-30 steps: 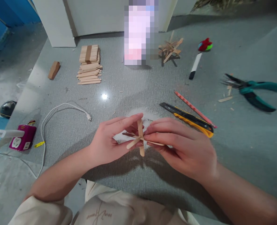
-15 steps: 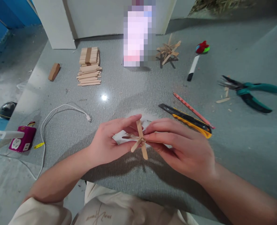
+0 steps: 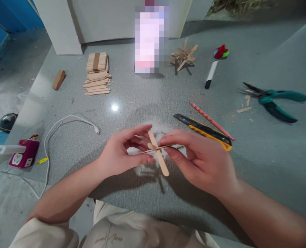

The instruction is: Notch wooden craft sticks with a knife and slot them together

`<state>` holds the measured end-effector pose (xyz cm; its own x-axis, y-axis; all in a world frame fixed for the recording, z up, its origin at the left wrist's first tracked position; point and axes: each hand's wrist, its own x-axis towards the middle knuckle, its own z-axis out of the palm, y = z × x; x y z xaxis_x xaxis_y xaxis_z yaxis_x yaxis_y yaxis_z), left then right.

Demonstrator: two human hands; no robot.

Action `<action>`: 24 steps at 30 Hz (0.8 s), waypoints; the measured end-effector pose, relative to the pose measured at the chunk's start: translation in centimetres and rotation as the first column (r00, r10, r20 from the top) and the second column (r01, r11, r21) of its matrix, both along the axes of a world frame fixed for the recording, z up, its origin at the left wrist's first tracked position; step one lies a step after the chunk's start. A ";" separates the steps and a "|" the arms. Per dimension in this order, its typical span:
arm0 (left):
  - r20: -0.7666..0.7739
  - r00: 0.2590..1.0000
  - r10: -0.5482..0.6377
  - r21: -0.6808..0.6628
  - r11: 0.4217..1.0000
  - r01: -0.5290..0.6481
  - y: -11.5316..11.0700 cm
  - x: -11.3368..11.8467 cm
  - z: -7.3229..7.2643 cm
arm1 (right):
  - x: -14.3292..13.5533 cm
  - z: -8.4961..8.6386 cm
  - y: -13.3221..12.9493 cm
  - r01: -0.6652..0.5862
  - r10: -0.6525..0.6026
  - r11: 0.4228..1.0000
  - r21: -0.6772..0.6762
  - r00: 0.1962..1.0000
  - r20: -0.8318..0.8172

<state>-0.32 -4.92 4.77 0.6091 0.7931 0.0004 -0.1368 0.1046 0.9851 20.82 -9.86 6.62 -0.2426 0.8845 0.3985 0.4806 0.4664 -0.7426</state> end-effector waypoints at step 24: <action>0.007 1.000 0.023 -0.233 0.972 -0.021 -0.8 0.1 0.6 | -0.5 0.4 -0.6 -0.042 0.030 0.997 0.070 0.987 0.158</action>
